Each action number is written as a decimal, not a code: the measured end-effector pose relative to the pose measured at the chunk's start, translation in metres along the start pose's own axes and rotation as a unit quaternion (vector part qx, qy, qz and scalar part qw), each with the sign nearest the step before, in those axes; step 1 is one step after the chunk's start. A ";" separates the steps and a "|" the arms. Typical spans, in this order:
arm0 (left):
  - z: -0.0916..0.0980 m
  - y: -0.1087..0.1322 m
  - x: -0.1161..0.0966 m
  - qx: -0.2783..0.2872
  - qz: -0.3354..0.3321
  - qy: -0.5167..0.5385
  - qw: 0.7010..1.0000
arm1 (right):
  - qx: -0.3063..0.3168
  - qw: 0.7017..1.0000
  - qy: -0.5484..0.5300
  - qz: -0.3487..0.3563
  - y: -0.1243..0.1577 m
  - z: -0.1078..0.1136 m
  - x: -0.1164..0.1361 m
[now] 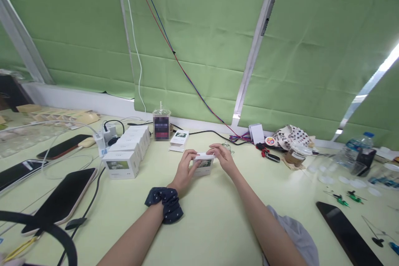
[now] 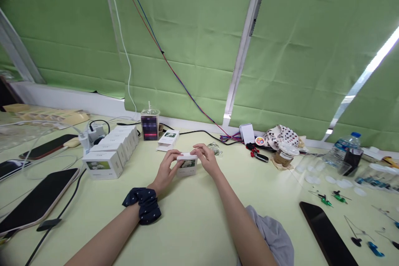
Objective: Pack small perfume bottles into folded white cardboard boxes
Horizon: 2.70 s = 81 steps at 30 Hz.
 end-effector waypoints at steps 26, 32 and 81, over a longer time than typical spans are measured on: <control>-0.005 0.004 0.013 -0.011 0.071 0.039 0.997 | -0.070 0.993 -0.064 -0.071 -0.002 0.000 -0.022; -0.006 0.003 0.014 -0.004 0.081 0.047 0.996 | -0.076 0.996 -0.010 -0.042 -0.002 0.001 -0.014; -0.024 0.009 0.024 0.019 0.087 -0.040 0.995 | -0.126 0.975 -0.090 -0.158 0.007 -0.039 -0.071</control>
Point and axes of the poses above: each hand's wrist, its own y-axis away from the middle knuckle, its own z-axis out of the back of the hand, x = y × z, the point moved 8 cm from there along -y, towards the middle knuckle, and after that the axes turned 15 degrees about x, right-handed, at the moved point
